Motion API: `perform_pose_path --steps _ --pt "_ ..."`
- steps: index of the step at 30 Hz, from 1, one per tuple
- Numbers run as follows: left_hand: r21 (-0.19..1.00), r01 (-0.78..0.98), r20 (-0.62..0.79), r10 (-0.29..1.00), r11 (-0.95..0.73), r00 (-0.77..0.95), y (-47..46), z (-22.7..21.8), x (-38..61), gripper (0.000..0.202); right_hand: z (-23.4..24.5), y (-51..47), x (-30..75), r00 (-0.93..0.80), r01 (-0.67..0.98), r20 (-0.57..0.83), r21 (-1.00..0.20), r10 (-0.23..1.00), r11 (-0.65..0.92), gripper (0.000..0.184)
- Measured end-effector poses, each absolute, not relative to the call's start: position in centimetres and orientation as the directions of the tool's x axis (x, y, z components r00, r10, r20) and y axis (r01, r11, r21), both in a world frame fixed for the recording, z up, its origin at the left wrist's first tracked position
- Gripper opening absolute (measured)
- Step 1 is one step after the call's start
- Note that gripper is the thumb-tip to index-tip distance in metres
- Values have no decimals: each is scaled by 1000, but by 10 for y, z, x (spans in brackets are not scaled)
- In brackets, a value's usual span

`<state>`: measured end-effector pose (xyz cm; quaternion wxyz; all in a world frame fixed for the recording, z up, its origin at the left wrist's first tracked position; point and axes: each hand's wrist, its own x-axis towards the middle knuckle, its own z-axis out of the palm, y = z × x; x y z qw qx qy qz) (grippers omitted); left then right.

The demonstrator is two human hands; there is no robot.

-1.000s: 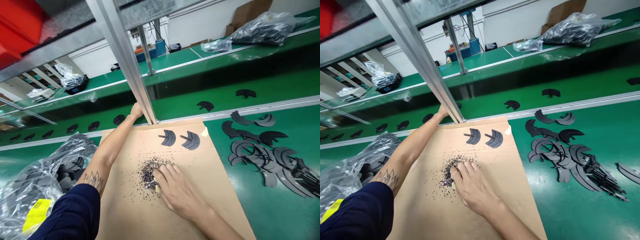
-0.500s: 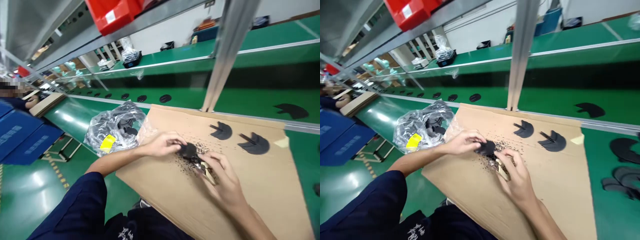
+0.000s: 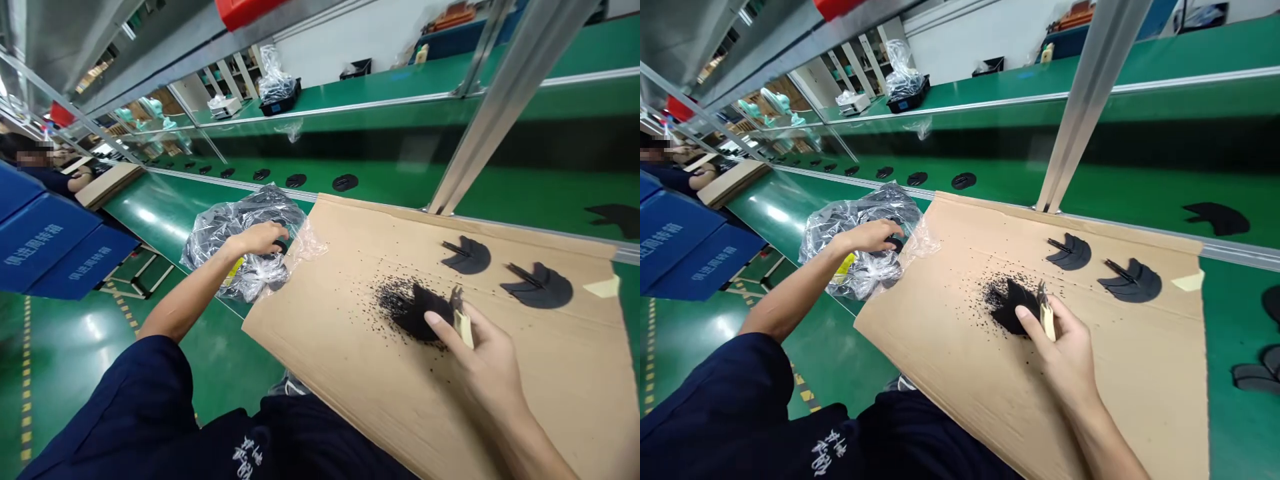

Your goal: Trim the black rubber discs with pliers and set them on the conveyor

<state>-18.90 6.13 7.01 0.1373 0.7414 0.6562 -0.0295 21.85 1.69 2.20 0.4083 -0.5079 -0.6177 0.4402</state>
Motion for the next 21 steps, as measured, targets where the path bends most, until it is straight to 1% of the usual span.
perform_pose_path --steps 2,3,6,7,8,9,10,12,13,14,16,18,21 --pt "124 990 -238 966 -70 98 67 66 -207 17 23 19 219 -143 202 -9 -979 990 20 32" --pt "114 992 -241 966 -62 88 68 65 -211 18 24 19 219 -144 178 -29 -984 989 -3 32" --pt "115 991 -225 970 -69 93 66 66 -206 13 25 18 218 -143 141 -62 -989 988 -42 35" --pt "134 988 -200 974 -78 104 63 68 -200 14 25 17 217 -143 133 -75 -990 987 -56 37" --pt "189 978 -159 980 -87 118 61 70 -191 17 25 16 217 -141 120 -87 -990 986 -70 37" --pt "288 952 -104 985 -101 136 58 72 -179 22 25 16 216 -141 105 -98 -991 985 -83 37" --pt "419 900 -39 988 -121 151 54 72 -165 27 24 15 216 -141 87 -106 -992 984 -95 35" --pt "710 684 75 984 -167 162 47 68 -130 35 20 14 216 -149 51 -129 -991 980 -123 33" --pt "814 554 98 981 -176 168 43 63 -110 37 18 13 216 -156 37 -142 -990 978 -138 33" --pt "886 432 97 979 -168 182 38 58 -90 39 16 12 216 -161 26 -153 -988 975 -151 34" --pt "969 225 54 973 -106 223 30 45 -50 40 12 10 216 -170 11 -165 -986 971 -165 34" --pt "996 85 -3 963 -21 271 24 34 -17 41 10 8 216 -181 -12 -169 -985 969 -174 36" --pt "999 9 -38 960 37 278 18 20 14 41 13 6 215 -203 -71 -194 -975 960 -212 39"
